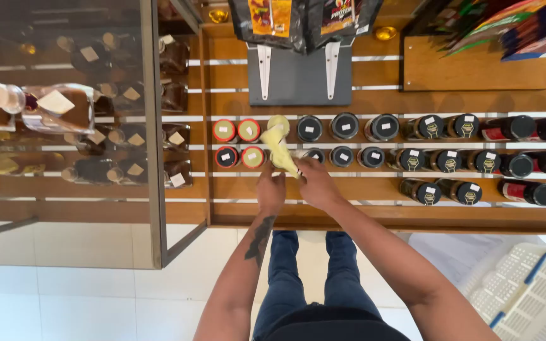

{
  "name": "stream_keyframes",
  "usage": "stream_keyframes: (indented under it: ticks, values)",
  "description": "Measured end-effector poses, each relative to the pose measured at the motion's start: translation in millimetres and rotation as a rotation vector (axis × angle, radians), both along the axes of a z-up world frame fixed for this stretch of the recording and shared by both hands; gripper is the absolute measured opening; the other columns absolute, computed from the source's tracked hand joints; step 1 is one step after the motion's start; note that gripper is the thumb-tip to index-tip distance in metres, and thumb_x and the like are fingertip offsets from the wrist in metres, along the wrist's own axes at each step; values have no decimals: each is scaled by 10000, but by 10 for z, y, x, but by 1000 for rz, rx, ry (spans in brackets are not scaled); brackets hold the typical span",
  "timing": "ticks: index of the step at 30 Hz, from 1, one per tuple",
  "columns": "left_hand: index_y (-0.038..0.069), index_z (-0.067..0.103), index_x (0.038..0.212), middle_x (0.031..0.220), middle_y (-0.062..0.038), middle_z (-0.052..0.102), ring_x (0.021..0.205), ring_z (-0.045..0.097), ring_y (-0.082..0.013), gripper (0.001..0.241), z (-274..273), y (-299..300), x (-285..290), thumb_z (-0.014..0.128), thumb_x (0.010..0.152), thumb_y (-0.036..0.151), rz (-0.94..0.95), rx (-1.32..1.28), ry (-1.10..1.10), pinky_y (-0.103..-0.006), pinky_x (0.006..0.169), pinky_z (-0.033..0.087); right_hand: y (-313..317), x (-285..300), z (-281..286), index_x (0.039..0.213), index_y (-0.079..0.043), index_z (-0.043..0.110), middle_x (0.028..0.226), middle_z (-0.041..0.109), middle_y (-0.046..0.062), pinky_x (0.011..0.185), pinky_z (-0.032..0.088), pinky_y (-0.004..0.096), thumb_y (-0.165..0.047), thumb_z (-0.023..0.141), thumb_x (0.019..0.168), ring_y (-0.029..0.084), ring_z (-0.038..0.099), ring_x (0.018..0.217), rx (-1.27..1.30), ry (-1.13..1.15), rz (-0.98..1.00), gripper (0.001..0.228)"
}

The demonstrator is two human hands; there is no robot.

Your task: Wiping down packaged food products with a cloth on a store display shelf.

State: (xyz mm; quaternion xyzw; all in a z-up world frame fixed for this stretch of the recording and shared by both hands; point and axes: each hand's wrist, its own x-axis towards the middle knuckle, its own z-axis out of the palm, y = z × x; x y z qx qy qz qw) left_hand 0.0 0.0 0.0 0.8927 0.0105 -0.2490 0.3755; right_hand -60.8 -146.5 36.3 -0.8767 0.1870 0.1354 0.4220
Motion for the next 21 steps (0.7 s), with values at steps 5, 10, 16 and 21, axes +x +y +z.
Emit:
stream_keyframes:
  ticks: [5, 10, 16, 21]
  values:
    - [205, 637, 1202, 1102, 9, 757, 1001, 741, -186, 334, -275, -57, 185, 646, 894, 333, 174, 74, 137, -372, 906, 602, 22, -202, -104, 1430, -240, 586, 1415, 580, 123, 1089, 489, 487, -230, 560, 940, 388, 595, 1277, 17, 255, 37, 491]
    - [202, 633, 1270, 1095, -32, 772, 1079, 715, -240, 405, -267, -89, 184, 654, 890, 342, 144, 71, 169, -430, 964, 580, -82, -401, -247, 1499, -312, 508, 1449, 565, 107, 1124, 449, 484, -298, 582, 931, 361, 551, 1330, 66, 349, -75, 572]
    - [243, 672, 1150, 1078, -12, 771, 1011, 740, -197, 309, -227, 23, 108, 680, 891, 411, 160, -24, 167, -354, 930, 592, -26, -285, 419, 1488, -322, 522, 1464, 562, 167, 1162, 414, 491, -304, 598, 933, 391, 499, 1375, 183, 366, -276, 560]
    - [152, 541, 1461, 1398, -168, 612, 1256, 615, -330, 610, 412, -40, -38, 655, 978, 505, 343, -484, 554, -425, 1034, 529, 136, -280, 613, 1474, -269, 556, 1405, 578, 255, 1116, 438, 504, -357, 589, 969, 421, 538, 1330, 326, 248, -572, 513]
